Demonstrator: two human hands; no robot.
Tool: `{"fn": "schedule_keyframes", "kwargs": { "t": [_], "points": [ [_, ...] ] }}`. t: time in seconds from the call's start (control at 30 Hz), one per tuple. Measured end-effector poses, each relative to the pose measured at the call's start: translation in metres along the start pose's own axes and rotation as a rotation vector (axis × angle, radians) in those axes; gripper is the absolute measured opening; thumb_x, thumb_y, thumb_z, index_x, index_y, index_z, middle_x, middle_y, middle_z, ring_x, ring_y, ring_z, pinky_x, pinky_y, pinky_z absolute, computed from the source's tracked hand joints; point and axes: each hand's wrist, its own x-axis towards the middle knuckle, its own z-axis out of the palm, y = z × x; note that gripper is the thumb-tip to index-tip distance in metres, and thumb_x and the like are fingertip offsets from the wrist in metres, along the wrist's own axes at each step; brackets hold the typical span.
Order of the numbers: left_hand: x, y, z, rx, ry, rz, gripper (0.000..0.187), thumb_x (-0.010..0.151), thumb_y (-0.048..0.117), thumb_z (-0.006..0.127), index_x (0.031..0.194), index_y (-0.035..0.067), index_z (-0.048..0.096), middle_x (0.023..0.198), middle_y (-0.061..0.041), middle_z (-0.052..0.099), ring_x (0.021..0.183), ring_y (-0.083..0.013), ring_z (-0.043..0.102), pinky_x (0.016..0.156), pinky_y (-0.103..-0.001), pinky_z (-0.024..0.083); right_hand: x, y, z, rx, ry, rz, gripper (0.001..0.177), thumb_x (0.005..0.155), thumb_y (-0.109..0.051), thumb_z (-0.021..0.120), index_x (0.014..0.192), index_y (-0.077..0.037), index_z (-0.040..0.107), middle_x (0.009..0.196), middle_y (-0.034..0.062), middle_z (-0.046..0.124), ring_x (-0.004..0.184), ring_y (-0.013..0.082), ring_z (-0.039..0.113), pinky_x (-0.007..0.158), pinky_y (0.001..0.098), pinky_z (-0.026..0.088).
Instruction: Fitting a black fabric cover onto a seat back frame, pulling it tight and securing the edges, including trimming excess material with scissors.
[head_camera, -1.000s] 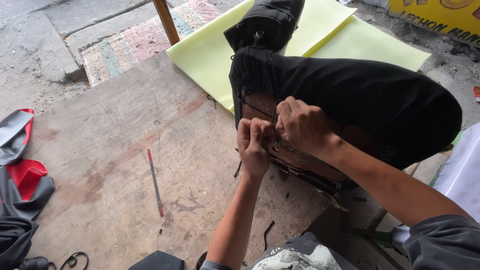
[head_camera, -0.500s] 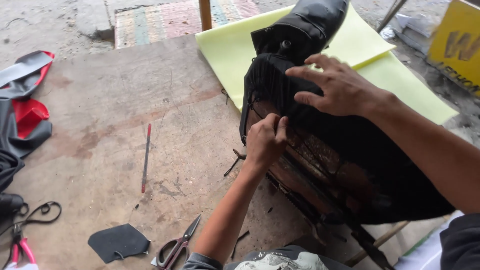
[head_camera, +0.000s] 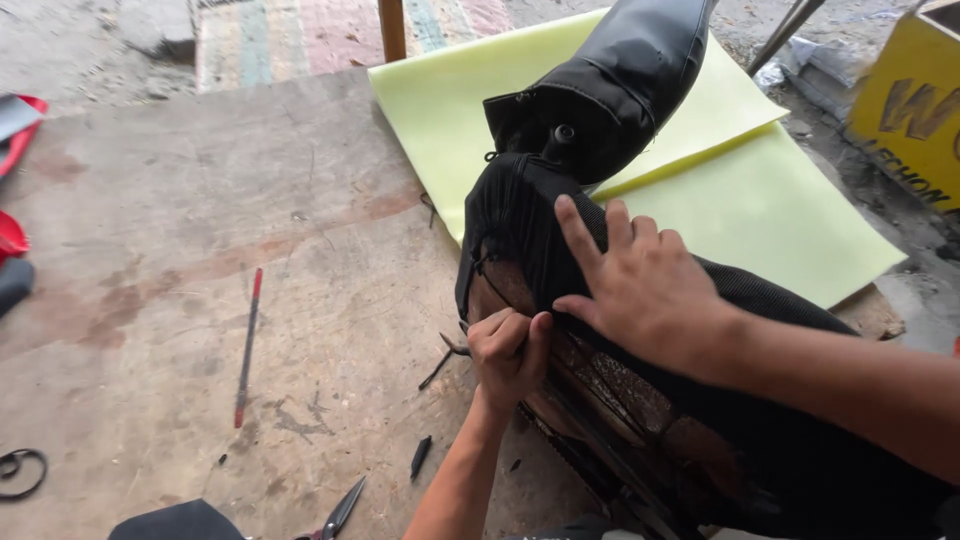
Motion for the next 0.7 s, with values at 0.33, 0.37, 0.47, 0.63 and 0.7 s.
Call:
{"fn": "schedule_keyframes", "kwargs": {
  "t": [0.33,0.37,0.47,0.63,0.7],
  "points": [
    [-0.015,-0.017,-0.019,0.348,-0.046,0.078,0.038,0.107,0.023,0.051,0.072,0.010,0.047,0.063,-0.006,0.043,0.049,-0.0251,0.040,0.045,-0.039,0.030,-0.023,-0.044,0.034,-0.141,0.385,-0.436,0.066,0.101,-0.028,0.031,0.160,0.004,0.033,0.172,0.0230,0.025,0.161,0.0429,0.018,0.129,0.0680,0.013],
    [-0.016,-0.020,-0.018,0.339,-0.048,0.079,0.038,0.107,0.023,0.051,0.072,0.010,0.047,0.063,-0.006,0.043,0.049,-0.0251,0.040,0.045,-0.039,0.030,-0.022,-0.044,0.034,-0.145,0.380,-0.429,0.066,0.101,-0.028,0.031,0.160,0.004,0.033,0.172,0.0230,0.025,0.161,0.0429,0.018,0.129,0.0680,0.013],
    [-0.020,-0.027,-0.018,0.370,-0.034,0.047,0.043,0.107,0.024,0.052,0.067,0.011,0.044,0.059,-0.004,0.042,0.045,-0.0213,0.038,0.041,-0.036,0.029,-0.020,-0.045,0.035,-0.111,0.359,-0.457,0.068,0.099,-0.027,0.032,0.160,0.003,0.032,0.173,0.0230,0.023,0.162,0.0423,0.015,0.131,0.0643,0.009],
    [-0.018,-0.041,-0.017,0.146,-0.045,0.036,0.042,0.103,0.019,0.051,0.064,0.009,0.040,0.059,-0.007,0.038,0.047,-0.0230,0.034,0.045,-0.038,0.026,-0.023,-0.035,0.037,-0.098,0.304,-0.602,0.072,0.092,-0.026,0.030,0.158,0.002,0.033,0.171,0.0276,0.024,0.160,0.0489,0.019,0.132,0.0619,0.011],
    [-0.019,-0.043,-0.018,0.166,-0.063,0.039,0.042,0.103,0.022,0.050,0.064,0.009,0.042,0.059,-0.008,0.039,0.047,-0.0242,0.036,0.046,-0.039,0.027,-0.025,-0.029,0.047,-0.032,0.344,-0.649,0.067,0.096,-0.025,0.029,0.157,0.004,0.037,0.169,0.0270,0.030,0.160,0.0459,0.023,0.133,0.0586,0.012]
  ]
}}
